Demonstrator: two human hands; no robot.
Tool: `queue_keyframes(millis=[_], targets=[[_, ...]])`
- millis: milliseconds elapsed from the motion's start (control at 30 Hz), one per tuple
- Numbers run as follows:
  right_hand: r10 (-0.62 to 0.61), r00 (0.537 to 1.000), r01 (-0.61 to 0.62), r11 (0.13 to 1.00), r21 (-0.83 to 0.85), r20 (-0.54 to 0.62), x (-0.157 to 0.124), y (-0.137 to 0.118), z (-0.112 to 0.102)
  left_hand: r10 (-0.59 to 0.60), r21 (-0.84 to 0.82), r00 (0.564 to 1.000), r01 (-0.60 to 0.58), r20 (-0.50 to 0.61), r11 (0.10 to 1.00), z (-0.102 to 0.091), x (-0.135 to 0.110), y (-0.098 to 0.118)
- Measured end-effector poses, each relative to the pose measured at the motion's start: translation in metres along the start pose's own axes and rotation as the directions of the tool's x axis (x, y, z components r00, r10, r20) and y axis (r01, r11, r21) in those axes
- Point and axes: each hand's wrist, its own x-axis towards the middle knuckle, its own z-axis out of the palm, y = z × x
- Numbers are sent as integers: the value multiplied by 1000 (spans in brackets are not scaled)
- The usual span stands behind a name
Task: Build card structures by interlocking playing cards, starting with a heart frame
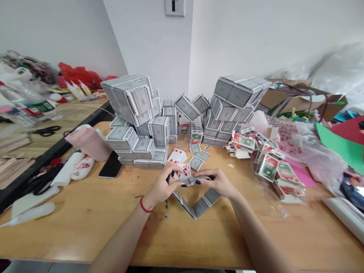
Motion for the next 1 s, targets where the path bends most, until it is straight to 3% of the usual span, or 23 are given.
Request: queue_keyframes(millis=[233,433,700,1000], targets=[[58,996,-55,997,51,-68,0,-2,1,37,114,999,-39,25,993,2,1,6],[54,992,-56,998,-17,-110,-1,-5,1,49,296,999,-51,14,954,5,2,15],[-108,976,92,991,-96,-186,-6,-13,1,123,526,990,-70,-66,848,9,-4,19],[-209,961,173,965,-198,-183,-10,-18,3,198,610,980,-151,-10,778,7,-7,20]])
